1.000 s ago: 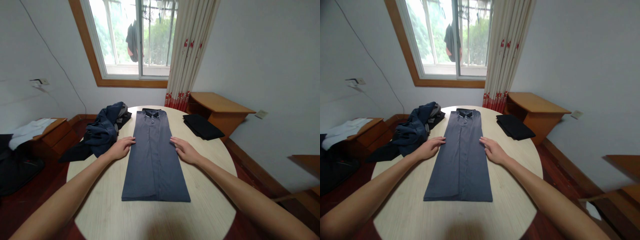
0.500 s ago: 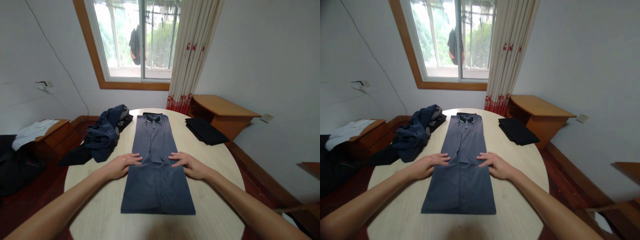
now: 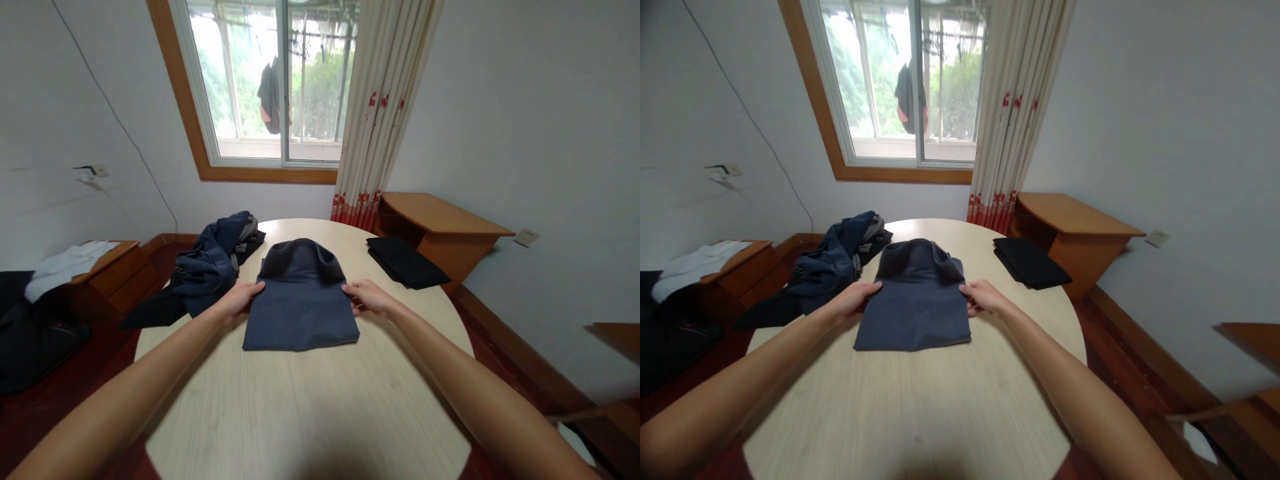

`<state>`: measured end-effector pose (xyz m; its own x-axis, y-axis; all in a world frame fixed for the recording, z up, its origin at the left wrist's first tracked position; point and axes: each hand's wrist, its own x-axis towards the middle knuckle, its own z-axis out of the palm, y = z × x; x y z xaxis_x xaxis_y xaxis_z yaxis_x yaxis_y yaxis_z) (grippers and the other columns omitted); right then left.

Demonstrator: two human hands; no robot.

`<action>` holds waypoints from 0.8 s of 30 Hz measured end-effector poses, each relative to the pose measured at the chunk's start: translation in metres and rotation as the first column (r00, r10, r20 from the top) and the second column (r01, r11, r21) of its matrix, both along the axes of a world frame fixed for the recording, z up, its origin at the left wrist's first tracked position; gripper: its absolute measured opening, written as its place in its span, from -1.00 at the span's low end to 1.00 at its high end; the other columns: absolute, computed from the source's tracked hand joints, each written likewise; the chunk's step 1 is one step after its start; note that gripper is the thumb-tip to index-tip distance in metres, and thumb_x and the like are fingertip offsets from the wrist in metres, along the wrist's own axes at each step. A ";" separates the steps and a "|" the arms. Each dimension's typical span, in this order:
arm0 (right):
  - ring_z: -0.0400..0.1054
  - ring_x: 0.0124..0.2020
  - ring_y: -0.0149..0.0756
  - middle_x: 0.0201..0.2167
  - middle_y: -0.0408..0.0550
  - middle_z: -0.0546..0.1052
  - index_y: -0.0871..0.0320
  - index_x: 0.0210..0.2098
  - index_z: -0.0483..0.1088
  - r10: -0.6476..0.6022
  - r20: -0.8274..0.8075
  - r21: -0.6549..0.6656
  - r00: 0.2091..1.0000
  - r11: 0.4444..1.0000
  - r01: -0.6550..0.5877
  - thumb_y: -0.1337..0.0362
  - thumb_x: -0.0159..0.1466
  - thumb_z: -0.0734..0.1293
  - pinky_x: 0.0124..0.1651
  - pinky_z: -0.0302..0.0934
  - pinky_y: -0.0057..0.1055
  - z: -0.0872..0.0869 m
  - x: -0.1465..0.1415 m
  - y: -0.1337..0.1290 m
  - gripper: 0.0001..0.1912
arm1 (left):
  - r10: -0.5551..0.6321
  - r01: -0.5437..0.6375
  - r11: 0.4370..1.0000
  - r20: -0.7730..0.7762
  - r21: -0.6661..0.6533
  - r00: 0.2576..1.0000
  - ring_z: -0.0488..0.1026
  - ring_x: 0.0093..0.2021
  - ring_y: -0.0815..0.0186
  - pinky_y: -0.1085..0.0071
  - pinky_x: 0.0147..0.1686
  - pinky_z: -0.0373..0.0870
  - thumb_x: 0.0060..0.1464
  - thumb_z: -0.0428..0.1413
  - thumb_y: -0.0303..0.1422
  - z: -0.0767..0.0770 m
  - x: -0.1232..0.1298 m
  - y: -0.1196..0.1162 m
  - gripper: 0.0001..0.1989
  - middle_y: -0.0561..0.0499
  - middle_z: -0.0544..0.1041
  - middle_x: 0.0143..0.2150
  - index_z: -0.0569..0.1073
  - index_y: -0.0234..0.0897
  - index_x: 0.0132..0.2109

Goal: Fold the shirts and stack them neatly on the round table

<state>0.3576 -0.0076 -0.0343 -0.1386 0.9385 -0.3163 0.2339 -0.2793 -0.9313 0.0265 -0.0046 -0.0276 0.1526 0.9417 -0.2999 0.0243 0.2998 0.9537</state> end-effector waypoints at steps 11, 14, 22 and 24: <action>0.28 -0.64 -0.45 -0.56 -0.29 0.42 0.11 -0.06 0.25 0.053 -0.123 -0.027 0.991 0.998 -0.056 0.30 0.12 0.52 -0.61 0.18 -0.52 -0.010 -0.001 -0.049 -0.51 | -0.196 0.178 0.977 -0.165 -0.120 0.967 0.23 -0.65 0.49 0.55 -0.66 0.08 -0.36 0.43 0.11 -0.014 -0.019 -0.046 -0.38 0.15 0.33 -0.62 0.34 -0.28 -0.46; 0.24 -0.65 -0.46 -0.55 -0.32 0.40 0.11 0.10 0.18 0.045 -0.090 0.054 0.995 0.998 -0.040 0.31 0.22 0.43 -0.60 0.14 -0.52 -0.008 0.000 -0.062 -0.48 | -0.237 0.218 0.967 -0.144 -0.136 0.961 0.27 -0.62 0.48 0.54 -0.60 0.17 -0.34 0.42 0.11 -0.017 -0.018 -0.059 -0.39 0.13 0.37 -0.61 0.34 -0.28 -0.45; 0.29 -0.63 -0.43 -0.47 -0.27 0.39 0.16 0.35 0.02 0.208 0.251 -0.099 0.945 0.977 -0.189 0.29 0.27 0.45 -0.59 0.20 -0.49 0.005 0.017 -0.087 -0.22 | -0.541 0.477 0.833 -0.233 -0.279 0.808 0.40 -0.57 0.42 0.53 -0.55 0.23 -0.24 0.39 0.14 -0.005 -0.032 -0.073 -0.41 -0.07 0.58 -0.51 0.41 -0.31 -0.47; 0.38 -0.58 -0.36 -0.42 -0.18 0.47 0.16 0.39 0.00 0.293 0.289 -0.164 0.911 0.953 -0.255 0.23 0.25 0.49 -0.53 0.31 -0.44 0.016 0.018 -0.074 -0.14 | -0.537 0.464 0.831 -0.228 -0.305 0.812 0.46 -0.54 0.37 0.51 -0.53 0.30 -0.23 0.39 0.14 -0.001 -0.032 -0.055 -0.41 -0.10 0.59 -0.50 0.43 -0.32 -0.46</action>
